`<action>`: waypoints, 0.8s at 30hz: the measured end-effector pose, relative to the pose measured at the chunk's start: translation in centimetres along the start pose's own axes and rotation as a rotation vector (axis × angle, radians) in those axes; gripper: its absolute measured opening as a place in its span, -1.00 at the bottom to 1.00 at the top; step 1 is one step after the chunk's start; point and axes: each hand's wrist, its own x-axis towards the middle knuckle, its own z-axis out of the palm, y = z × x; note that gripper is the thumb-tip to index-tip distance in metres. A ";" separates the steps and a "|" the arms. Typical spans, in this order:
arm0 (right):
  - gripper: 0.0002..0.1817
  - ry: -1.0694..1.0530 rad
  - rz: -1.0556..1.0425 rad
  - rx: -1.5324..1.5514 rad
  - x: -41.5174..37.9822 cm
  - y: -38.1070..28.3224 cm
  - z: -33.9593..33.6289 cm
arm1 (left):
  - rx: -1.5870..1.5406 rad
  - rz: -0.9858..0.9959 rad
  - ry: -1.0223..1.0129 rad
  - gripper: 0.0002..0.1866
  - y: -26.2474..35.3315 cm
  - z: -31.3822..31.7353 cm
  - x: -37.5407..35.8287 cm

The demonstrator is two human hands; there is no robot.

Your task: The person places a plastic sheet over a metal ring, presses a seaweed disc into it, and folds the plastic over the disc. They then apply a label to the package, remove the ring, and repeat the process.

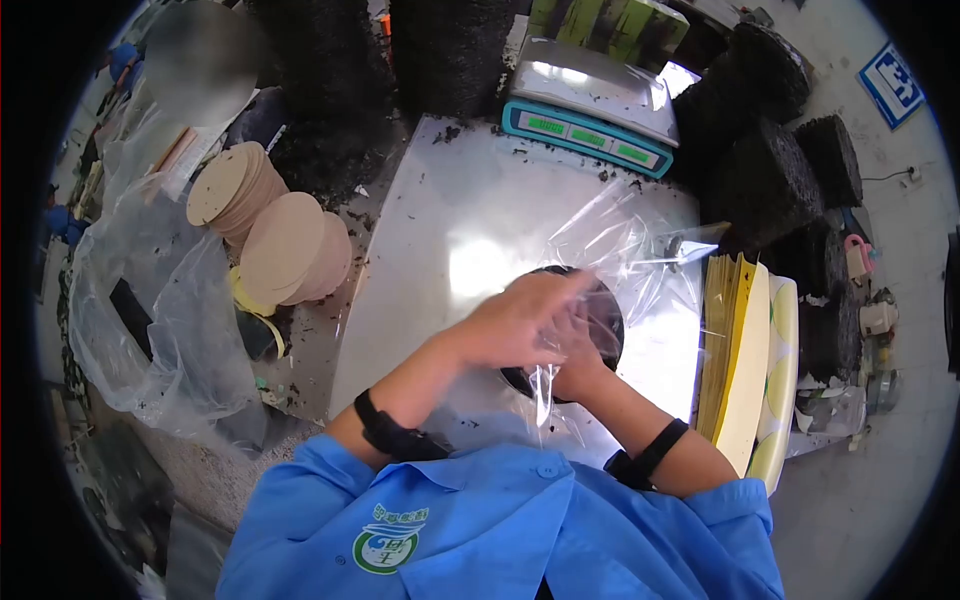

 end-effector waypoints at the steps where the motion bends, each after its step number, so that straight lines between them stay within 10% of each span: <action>1: -0.20 0.207 -0.051 0.045 0.7 0.6 2.4 | 0.275 0.238 0.013 -0.29 -1.0 3.0 2.0; 3: -0.40 0.400 -0.140 0.266 -0.6 0.7 1.7 | 0.552 0.473 0.041 -0.61 -2.6 5.0 3.4; 5: -0.53 0.408 -0.160 0.174 -0.9 0.1 -0.4 | 0.335 0.022 0.252 -0.94 -3.0 5.0 3.9; 10: -0.77 0.172 -0.327 0.039 -4.6 3.1 -4.3 | 0.573 -0.067 0.202 -0.92 -3.9 5.1 3.8; 16: -0.77 0.446 -0.264 -0.013 -5.7 5.8 -2.2 | 0.922 -0.092 -0.017 -0.56 -2.1 6.9 2.9; 18: -0.82 0.222 -0.186 0.069 -8.1 5.5 -3.6 | 1.132 0.043 0.026 -0.55 -2.5 7.4 2.6; 22: -0.10 0.928 0.569 0.378 -16.8 6.5 0.6 | 1.323 0.065 -0.013 -0.46 -3.1 7.9 2.6; 24: -0.18 0.440 0.823 1.232 -17.2 5.6 7.1 | 1.350 0.095 -0.027 -0.47 -3.2 8.2 2.2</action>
